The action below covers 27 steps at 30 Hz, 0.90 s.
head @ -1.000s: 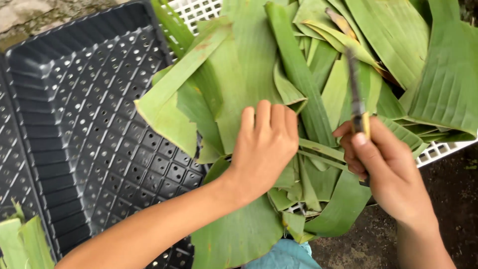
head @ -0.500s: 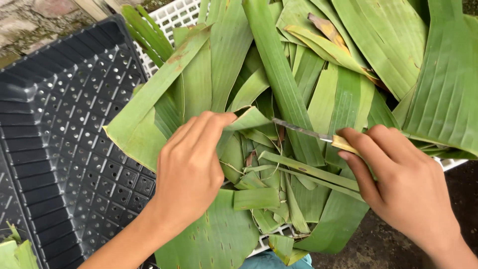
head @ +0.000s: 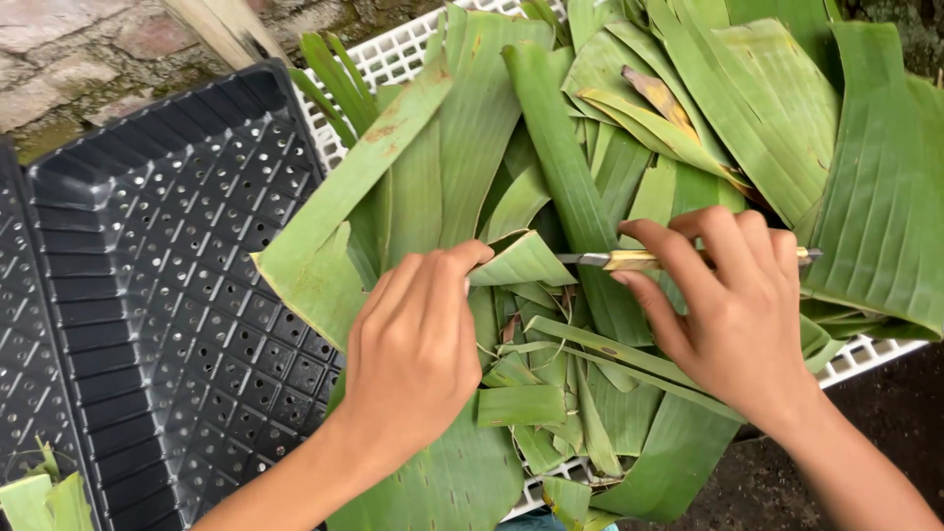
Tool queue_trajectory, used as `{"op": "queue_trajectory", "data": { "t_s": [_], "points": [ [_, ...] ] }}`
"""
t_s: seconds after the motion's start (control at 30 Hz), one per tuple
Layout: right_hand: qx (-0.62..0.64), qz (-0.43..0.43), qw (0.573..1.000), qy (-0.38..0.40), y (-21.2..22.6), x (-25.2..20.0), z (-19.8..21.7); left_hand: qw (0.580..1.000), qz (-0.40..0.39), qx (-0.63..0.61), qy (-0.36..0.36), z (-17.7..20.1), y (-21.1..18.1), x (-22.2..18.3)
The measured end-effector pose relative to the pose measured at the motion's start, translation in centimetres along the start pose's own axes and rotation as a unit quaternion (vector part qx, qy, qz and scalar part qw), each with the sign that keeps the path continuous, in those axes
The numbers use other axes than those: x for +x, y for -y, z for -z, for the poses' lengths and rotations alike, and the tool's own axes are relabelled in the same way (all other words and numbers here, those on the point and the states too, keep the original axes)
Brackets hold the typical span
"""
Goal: Cutting banana leaves into strips and stacking them in a tray
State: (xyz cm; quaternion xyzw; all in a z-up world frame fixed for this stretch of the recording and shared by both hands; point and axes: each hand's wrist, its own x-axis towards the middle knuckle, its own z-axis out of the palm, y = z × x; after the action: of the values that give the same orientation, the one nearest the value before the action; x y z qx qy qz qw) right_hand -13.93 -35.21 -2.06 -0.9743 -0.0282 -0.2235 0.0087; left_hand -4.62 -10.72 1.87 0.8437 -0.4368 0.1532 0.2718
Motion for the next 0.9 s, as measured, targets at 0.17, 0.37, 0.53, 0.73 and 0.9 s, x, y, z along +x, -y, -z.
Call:
{"op": "queue_trajectory", "data": {
  "t_s": [0.17, 0.37, 0.53, 0.73, 0.9],
  "points": [
    [0.061, -0.024, 0.997, -0.045, 0.9, 0.8, -0.8, 0.998, 0.031, -0.033, -0.036, -0.3, 0.3, -1.0],
    [0.072, -0.015, 0.993, -0.092, 1.8, 1.7, -1.8, 0.977, 0.162, -0.14, -0.011, -0.3, 0.5, -0.8],
    [0.063, 0.0, 0.995, -0.081, 1.7, 2.4, -2.0, 0.97, 0.198, -0.138, 0.015, -0.2, 1.6, 0.5],
    [0.127, -0.013, 0.991, -0.033, 1.0, 2.7, -1.6, 0.976, 0.165, -0.122, 0.075, -0.6, 3.4, 0.8],
    [0.114, -0.001, 0.993, 0.003, 0.7, 3.2, -1.8, 0.966, 0.138, -0.196, 0.101, -1.5, 4.7, 1.0]
  ]
}}
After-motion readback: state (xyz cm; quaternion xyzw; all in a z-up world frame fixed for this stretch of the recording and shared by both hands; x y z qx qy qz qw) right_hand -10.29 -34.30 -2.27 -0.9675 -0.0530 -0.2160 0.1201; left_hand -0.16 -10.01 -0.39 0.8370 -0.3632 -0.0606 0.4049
